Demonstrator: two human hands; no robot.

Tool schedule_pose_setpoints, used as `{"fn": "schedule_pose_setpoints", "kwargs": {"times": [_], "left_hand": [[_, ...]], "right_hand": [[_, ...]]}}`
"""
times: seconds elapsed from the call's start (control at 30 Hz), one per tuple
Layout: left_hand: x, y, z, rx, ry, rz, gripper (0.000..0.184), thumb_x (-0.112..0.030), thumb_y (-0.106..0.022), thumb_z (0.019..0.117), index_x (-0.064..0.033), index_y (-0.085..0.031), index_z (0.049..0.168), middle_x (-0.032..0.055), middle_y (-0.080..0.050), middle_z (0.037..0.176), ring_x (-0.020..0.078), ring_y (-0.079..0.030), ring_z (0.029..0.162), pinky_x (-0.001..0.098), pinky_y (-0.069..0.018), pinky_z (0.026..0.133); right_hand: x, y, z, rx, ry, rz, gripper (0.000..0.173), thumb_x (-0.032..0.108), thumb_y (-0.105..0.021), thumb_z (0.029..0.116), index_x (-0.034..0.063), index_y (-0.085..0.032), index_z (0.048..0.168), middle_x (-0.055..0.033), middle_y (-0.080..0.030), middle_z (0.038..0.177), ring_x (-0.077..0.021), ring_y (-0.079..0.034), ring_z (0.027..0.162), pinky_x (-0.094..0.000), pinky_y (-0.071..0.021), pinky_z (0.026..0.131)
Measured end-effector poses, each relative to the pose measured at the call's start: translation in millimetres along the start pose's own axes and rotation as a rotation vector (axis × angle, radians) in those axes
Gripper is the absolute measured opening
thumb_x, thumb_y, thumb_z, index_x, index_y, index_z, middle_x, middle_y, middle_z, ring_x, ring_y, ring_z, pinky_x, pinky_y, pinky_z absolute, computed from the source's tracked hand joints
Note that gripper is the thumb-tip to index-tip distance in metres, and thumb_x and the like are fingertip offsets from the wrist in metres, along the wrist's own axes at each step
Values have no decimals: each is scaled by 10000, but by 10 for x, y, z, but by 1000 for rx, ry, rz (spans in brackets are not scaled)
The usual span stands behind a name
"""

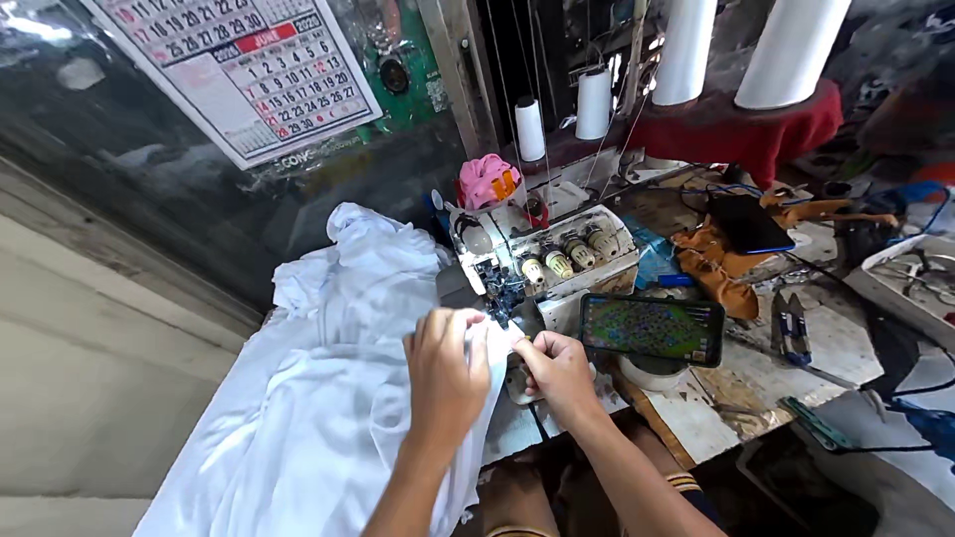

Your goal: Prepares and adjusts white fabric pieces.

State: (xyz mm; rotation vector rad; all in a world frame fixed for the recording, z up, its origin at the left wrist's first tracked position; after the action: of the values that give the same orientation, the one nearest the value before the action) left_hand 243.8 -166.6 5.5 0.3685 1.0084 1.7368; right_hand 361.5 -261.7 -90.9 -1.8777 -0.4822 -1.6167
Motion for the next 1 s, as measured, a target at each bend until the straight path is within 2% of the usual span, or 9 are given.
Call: {"fn": "schedule_pose_setpoints", "kwargs": {"times": [0.27, 0.4, 0.5, 0.6, 0.67, 0.77, 0.8, 0.87, 1.0], "left_hand": [[441, -224, -2, 33, 28, -263, 270, -317, -551, 992, -272, -766, 1148, -24, -598, 1201, 195, -529, 1166, 432, -468, 951], [474, -224, -167, 85, 206, -250, 409, -427, -446, 1056, -287, -664, 1372, 94, -467, 1476, 279, -491, 1309, 516, -489, 1008], [458, -157, -289, 149, 237, -154, 463, -420, -373, 1096, -252, -577, 1477, 100, -650, 1219, 233, -659, 1021, 477, -568, 833], [387, 137, -304, 142, 179, 46, 353, -356, -502, 1060, -143, -734, 1221, 71, -748, 885, 264, -724, 779, 541, -578, 679], [216, 262, -346, 171, 169, 110, 253, -343, -613, 971, -128, -746, 951, 62, -694, 732, 279, -693, 685, 551, -542, 594], [-399, -39, -372, 357, 140, 26, 265, -337, -640, 972, -105, -766, 948, 82, -728, 786, 274, -729, 761, 533, -585, 676], [-600, -212, -332, 409, 121, -23, 261, -319, -612, 1004, -92, -741, 1016, 99, -714, 794, 288, -720, 773, 524, -578, 695], [-791, -326, -217, 536, 130, -85, 306, -263, -552, 1058, -99, -668, 1288, 127, -714, 893, 315, -705, 839, 519, -566, 768], [-227, 526, -177, 118, 58, -277, 234, -278, -607, 1023, -202, -741, 1200, -30, -703, 761, 86, -629, 583, 325, -557, 529]], "right_hand": [[-39, -30, 26, -35, -20, 28, 403, 261, -702, 958, 80, -519, 648, -59, -516, 553, -158, -532, 444, -305, -507, 452], [-35, -24, -259, 109, 92, 29, 354, 345, -637, 1001, 74, -590, 777, -34, -558, 627, -150, -572, 494, -325, -547, 488], [-304, -99, -870, 458, 116, -36, 303, 322, -635, 1017, 61, -642, 863, -15, -607, 685, -111, -592, 542, -306, -545, 506], [-908, -176, -1332, 842, -55, -302, 282, 276, -628, 1025, 12, -720, 1063, -108, -704, 869, -193, -681, 700, -413, -600, 656], [-1282, -205, -1393, 845, -156, -278, 347, 252, -660, 1004, 19, -663, 1261, -145, -710, 1111, -230, -716, 897, -445, -614, 779], [-1380, -469, -1378, 716, -222, -190, 668, 256, -761, 921, -14, -490, 1468, -181, -609, 1384, -227, -641, 1212, -397, -550, 1019], [-1292, -565, -1376, 731, -204, -219, 644, 247, -747, 919, -63, -507, 1430, -205, -609, 1366, -224, -617, 1228, -379, -503, 1056], [-1175, -594, -1383, 709, -160, -237, 375, 183, -689, 944, -79, -629, 1205, -112, -697, 1081, -90, -655, 983, -278, -534, 903], [-1026, -19, -1441, 723, -75, 31, 248, 118, -739, 942, 11, -705, 1163, -69, -762, 1061, -153, -729, 992, -393, -609, 928]]}}
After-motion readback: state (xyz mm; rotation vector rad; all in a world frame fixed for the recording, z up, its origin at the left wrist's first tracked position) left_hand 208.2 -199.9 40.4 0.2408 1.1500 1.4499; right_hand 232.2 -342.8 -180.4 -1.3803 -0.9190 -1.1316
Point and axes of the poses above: each hand's wrist, its own z-axis towards the middle knuckle, its own y-axis out of the back of the hand, x = y × z, the point moved 7 cm from there along z, towards the middle knuckle
